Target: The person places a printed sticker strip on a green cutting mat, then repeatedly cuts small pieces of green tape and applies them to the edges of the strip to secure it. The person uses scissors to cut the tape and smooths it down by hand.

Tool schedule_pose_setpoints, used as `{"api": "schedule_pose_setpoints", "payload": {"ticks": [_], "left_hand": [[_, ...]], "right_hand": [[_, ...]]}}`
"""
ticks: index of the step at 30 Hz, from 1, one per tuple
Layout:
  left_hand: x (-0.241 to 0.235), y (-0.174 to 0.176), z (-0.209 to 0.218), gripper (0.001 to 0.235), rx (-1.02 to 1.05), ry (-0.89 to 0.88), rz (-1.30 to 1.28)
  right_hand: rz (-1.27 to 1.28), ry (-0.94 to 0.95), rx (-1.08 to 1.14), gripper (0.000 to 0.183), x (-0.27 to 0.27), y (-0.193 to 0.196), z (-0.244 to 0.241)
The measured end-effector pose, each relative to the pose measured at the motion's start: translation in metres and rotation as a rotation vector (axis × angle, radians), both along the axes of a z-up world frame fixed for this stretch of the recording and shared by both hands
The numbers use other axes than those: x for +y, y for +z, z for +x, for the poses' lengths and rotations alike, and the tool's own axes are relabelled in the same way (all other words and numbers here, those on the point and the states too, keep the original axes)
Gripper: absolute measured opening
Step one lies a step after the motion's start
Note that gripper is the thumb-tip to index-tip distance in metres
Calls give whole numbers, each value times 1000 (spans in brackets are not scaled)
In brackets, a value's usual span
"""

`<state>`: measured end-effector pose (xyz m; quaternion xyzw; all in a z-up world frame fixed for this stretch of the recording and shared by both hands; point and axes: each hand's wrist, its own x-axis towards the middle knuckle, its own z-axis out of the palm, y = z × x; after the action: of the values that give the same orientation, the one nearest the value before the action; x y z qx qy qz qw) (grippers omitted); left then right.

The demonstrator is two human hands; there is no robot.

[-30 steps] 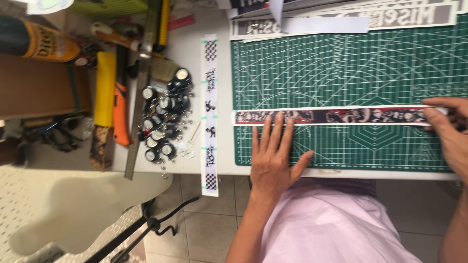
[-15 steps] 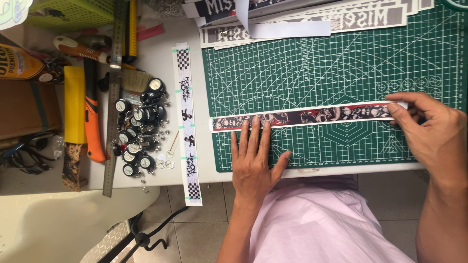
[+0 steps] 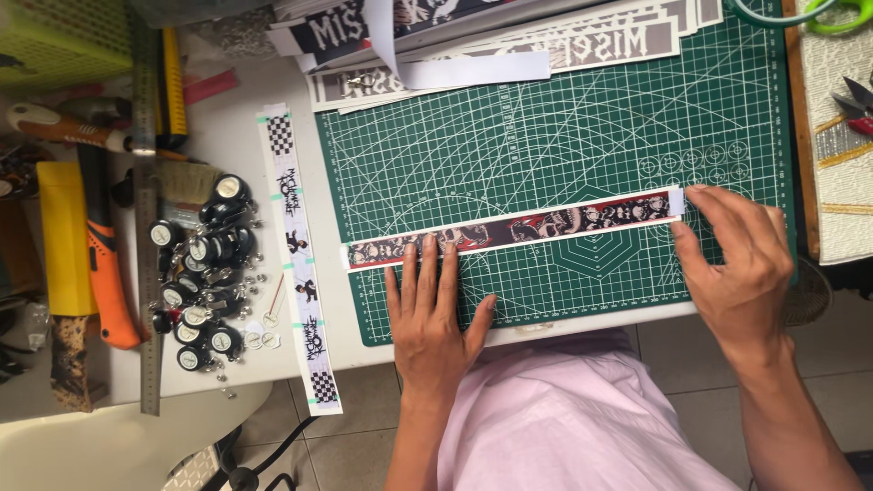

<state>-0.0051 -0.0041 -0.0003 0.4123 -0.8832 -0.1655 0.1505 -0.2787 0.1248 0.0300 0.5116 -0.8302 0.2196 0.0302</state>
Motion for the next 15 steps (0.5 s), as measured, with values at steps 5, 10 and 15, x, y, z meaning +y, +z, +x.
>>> {"api": "schedule_pose_setpoints", "payload": {"ticks": [5, 10, 15], "left_hand": [[1, -4, -3, 70, 1, 14, -14], [2, -6, -2, 69, -7, 20, -28], [2, -6, -2, 69, -2, 18, -27]], "right_hand": [[24, 30, 23, 28, 6, -5, -2], [62, 76, 60, 27, 7, -6, -4], [68, 51, -34, 28, 6, -3, -7]]}}
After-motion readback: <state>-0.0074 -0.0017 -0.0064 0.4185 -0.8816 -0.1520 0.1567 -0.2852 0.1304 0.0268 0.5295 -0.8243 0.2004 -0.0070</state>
